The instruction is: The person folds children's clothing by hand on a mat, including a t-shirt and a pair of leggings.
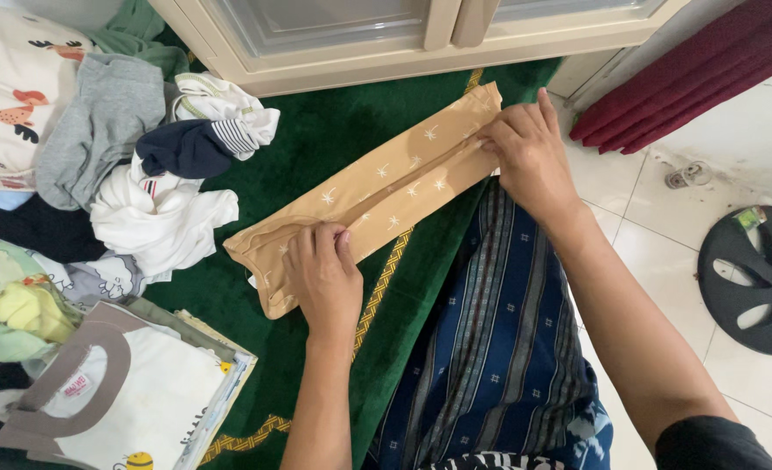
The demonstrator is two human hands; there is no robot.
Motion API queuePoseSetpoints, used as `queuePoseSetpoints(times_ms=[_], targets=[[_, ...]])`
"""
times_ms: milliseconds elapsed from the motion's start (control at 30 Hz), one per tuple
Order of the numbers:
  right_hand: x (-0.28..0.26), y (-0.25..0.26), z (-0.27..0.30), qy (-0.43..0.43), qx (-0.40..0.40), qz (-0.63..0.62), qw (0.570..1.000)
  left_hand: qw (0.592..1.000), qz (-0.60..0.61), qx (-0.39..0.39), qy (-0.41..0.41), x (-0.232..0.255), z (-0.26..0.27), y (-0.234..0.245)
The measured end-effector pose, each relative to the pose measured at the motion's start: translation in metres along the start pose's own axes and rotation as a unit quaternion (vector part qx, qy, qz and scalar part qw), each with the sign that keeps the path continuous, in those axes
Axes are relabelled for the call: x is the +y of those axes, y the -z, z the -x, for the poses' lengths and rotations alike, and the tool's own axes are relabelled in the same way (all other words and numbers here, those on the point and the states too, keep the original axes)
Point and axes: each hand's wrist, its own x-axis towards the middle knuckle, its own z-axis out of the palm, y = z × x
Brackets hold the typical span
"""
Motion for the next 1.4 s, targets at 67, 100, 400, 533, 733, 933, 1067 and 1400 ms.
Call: queuePoseSetpoints(times_ms=[67,100,400,533,733,933,1067,1400], targets=[[-0.001,-0.002,-0.002,0.000,0.002,0.007,1.000,1.000,-0.003,0.001,0.010,0.000,0.000,0.000],[-0.003,-0.005,-0.003,0.001,0.001,0.014,1.000,1.000,-0.004,0.006,0.003,-0.001,0.000,0.000],[-0.018,-0.014,0.005,-0.012,0.062,0.036,0.997,1.000,-0.008,0.029,-0.005,-0.004,0.003,-0.006],[-0.031,-0.009,0.003,-0.009,0.085,0.027,0.996,0.999,-0.016,0.034,-0.019,-0.001,0.001,-0.002],[-0.094,-0.021,0.000,0.078,-0.068,-0.039,0.994,0.997,-0.041,0.002,-0.061,0.004,0.000,-0.001],[-0.133,-0.061,-0.009,0.151,-0.178,-0.042,0.971,0.992,-0.101,-0.074,-0.014,-0.006,0.000,-0.009],[-0.114,-0.069,-0.017,0.161,-0.186,-0.026,0.969,0.991,-0.114,-0.073,-0.020,-0.006,0.000,-0.009],[-0.032,-0.058,-0.039,0.077,-0.136,0.071,0.985,0.988,-0.125,-0.088,-0.014,-0.002,0.000,-0.003]])
